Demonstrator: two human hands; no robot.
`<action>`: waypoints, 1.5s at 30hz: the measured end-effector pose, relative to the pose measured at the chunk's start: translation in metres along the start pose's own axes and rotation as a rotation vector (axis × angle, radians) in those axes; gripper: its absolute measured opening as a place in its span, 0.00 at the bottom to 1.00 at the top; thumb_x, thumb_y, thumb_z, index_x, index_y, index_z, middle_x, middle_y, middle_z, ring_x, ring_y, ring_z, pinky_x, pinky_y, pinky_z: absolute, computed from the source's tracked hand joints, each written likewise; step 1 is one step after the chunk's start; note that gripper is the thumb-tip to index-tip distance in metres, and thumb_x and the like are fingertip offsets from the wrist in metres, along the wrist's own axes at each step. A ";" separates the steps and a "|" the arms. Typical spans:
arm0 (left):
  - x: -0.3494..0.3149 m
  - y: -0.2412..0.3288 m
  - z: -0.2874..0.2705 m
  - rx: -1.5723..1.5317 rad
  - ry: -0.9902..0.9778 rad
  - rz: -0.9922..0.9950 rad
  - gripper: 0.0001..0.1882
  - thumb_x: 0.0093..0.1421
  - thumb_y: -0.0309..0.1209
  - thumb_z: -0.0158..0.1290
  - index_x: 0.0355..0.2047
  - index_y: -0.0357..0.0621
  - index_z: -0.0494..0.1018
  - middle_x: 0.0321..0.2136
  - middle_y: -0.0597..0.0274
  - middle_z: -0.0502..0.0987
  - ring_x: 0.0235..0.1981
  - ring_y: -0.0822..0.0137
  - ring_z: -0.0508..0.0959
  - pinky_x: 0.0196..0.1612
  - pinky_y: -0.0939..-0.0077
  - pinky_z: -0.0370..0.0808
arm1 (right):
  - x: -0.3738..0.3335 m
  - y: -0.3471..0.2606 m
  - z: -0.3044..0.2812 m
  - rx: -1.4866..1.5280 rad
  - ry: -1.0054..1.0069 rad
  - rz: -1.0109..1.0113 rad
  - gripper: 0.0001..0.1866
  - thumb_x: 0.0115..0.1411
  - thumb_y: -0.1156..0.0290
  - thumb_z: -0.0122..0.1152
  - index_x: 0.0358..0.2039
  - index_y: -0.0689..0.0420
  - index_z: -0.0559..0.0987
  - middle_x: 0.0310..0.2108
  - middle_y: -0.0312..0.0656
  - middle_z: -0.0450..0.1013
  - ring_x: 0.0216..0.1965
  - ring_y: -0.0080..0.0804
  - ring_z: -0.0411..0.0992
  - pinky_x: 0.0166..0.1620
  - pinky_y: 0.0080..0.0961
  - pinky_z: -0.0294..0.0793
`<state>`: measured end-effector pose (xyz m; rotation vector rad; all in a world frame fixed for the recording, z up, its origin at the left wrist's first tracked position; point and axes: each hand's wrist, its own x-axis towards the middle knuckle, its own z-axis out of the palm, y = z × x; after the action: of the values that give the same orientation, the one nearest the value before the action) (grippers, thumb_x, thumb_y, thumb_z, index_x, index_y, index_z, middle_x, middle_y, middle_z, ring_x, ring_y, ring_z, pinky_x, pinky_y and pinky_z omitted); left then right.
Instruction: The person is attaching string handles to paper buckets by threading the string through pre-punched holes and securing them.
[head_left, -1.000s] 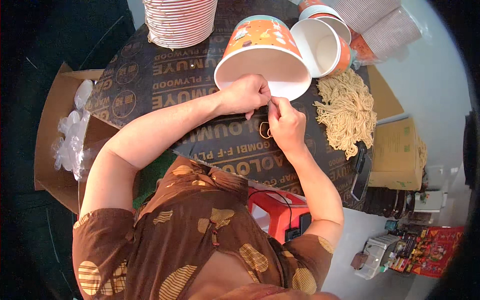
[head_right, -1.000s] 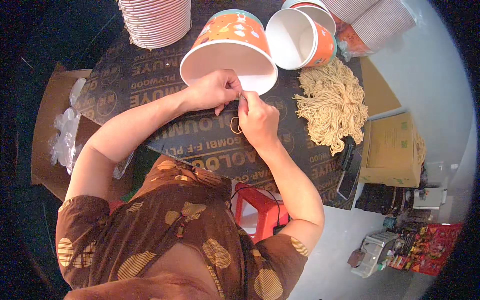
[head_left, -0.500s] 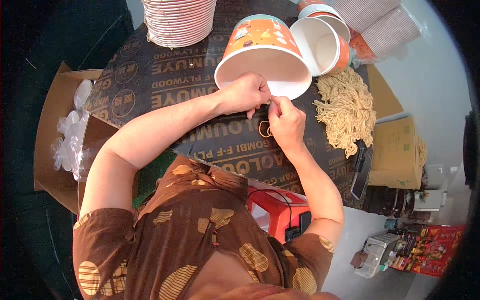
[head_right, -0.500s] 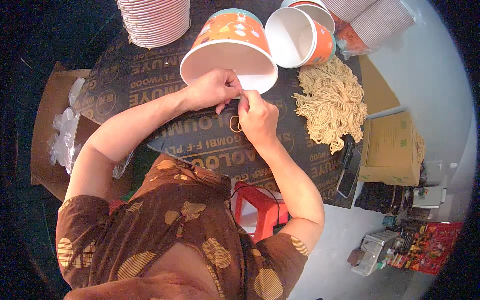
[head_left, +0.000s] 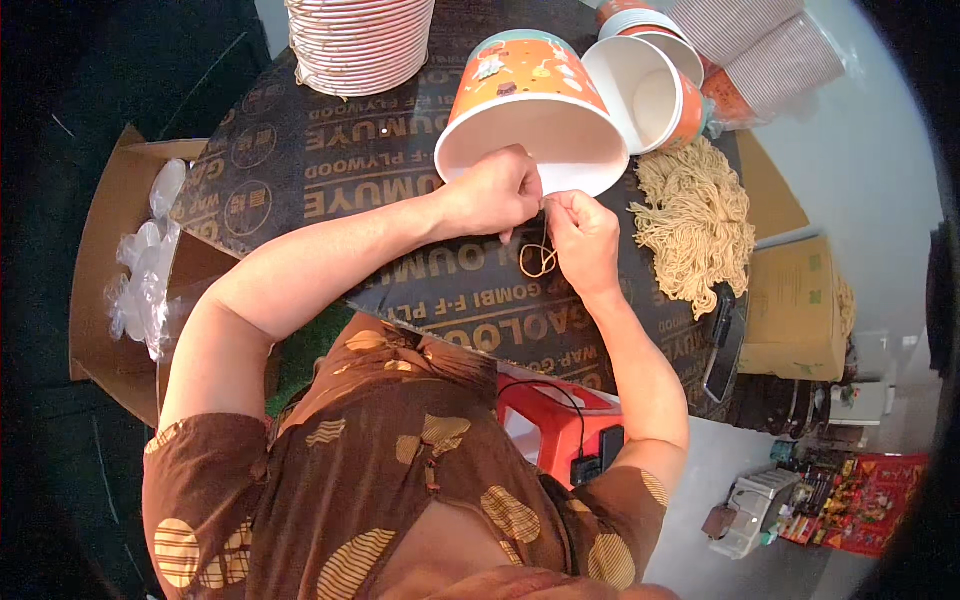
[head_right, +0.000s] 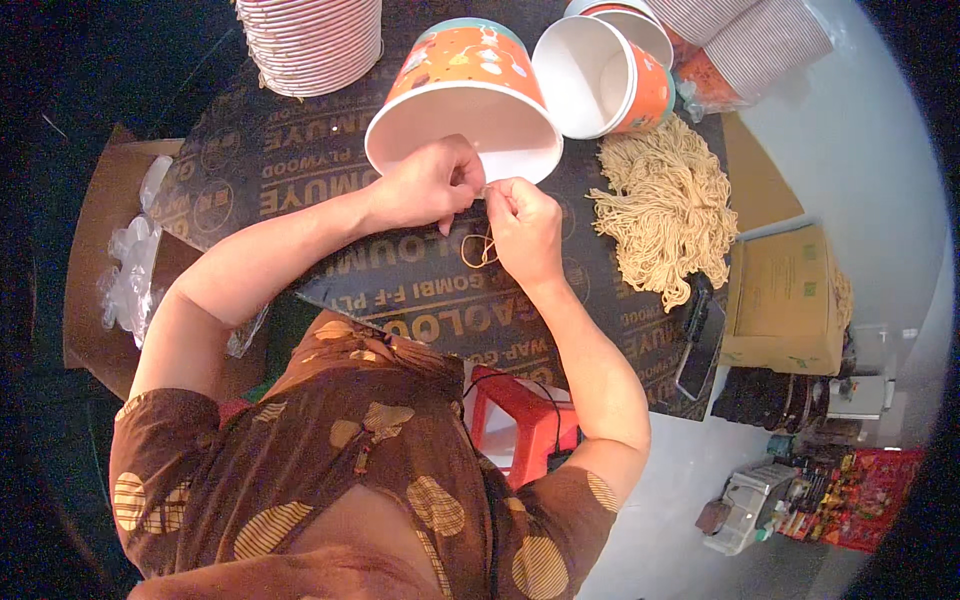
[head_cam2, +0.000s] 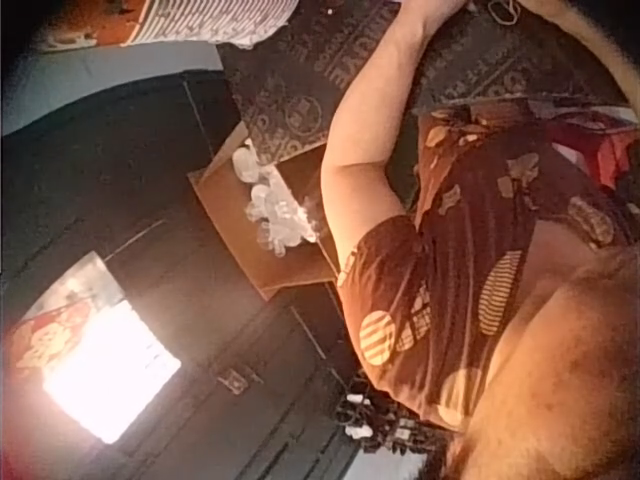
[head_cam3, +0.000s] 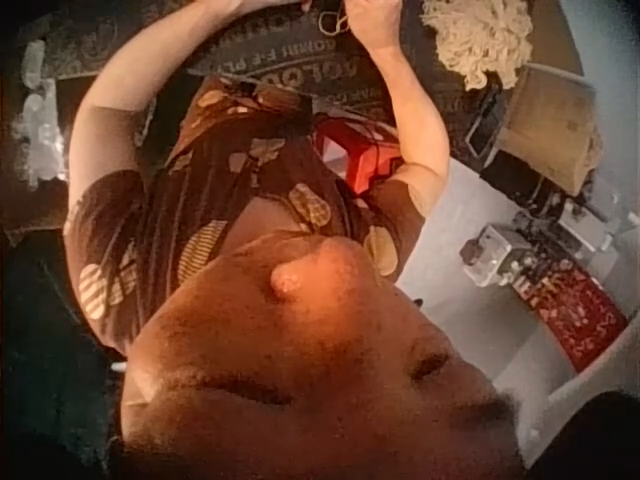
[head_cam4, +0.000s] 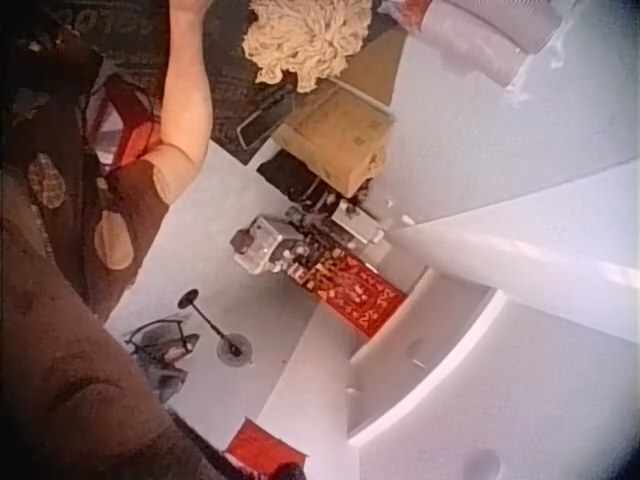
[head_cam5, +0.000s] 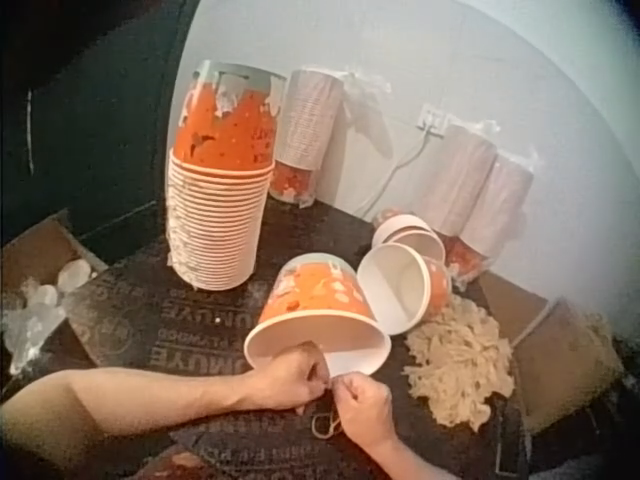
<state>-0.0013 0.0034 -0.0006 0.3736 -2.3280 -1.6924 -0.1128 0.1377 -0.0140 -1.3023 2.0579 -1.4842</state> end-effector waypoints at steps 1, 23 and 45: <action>-0.001 -0.001 0.000 0.000 -0.002 0.000 0.02 0.56 0.18 0.50 0.27 0.31 0.68 0.23 0.58 0.71 0.15 0.73 0.74 0.14 0.79 0.71 | 0.000 0.001 -0.001 0.013 -0.004 0.014 0.05 0.58 0.78 0.58 0.29 0.67 0.78 0.15 0.34 0.70 0.19 0.14 0.64 0.23 0.20 0.65; 0.005 -0.001 0.000 -0.143 0.105 -0.112 0.06 0.55 0.19 0.47 0.21 0.35 0.68 0.14 0.61 0.69 0.09 0.72 0.68 0.11 0.76 0.65 | -0.005 -0.003 -0.011 -0.352 -0.044 -0.229 0.05 0.58 0.74 0.58 0.28 0.62 0.76 0.20 0.53 0.74 0.23 0.46 0.76 0.26 0.39 0.71; -0.022 0.028 0.019 1.124 0.273 0.275 0.09 0.52 0.29 0.52 0.32 0.36 0.72 0.39 0.41 0.71 0.35 0.48 0.77 0.35 0.59 0.77 | -0.004 -0.009 -0.021 -0.322 -0.221 -0.242 0.03 0.56 0.76 0.56 0.30 0.61 0.75 0.23 0.53 0.74 0.29 0.55 0.75 0.32 0.41 0.73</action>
<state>0.0108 0.0357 0.0192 0.3908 -2.6925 -0.0721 -0.1198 0.1533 0.0018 -1.8041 2.1098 -1.0598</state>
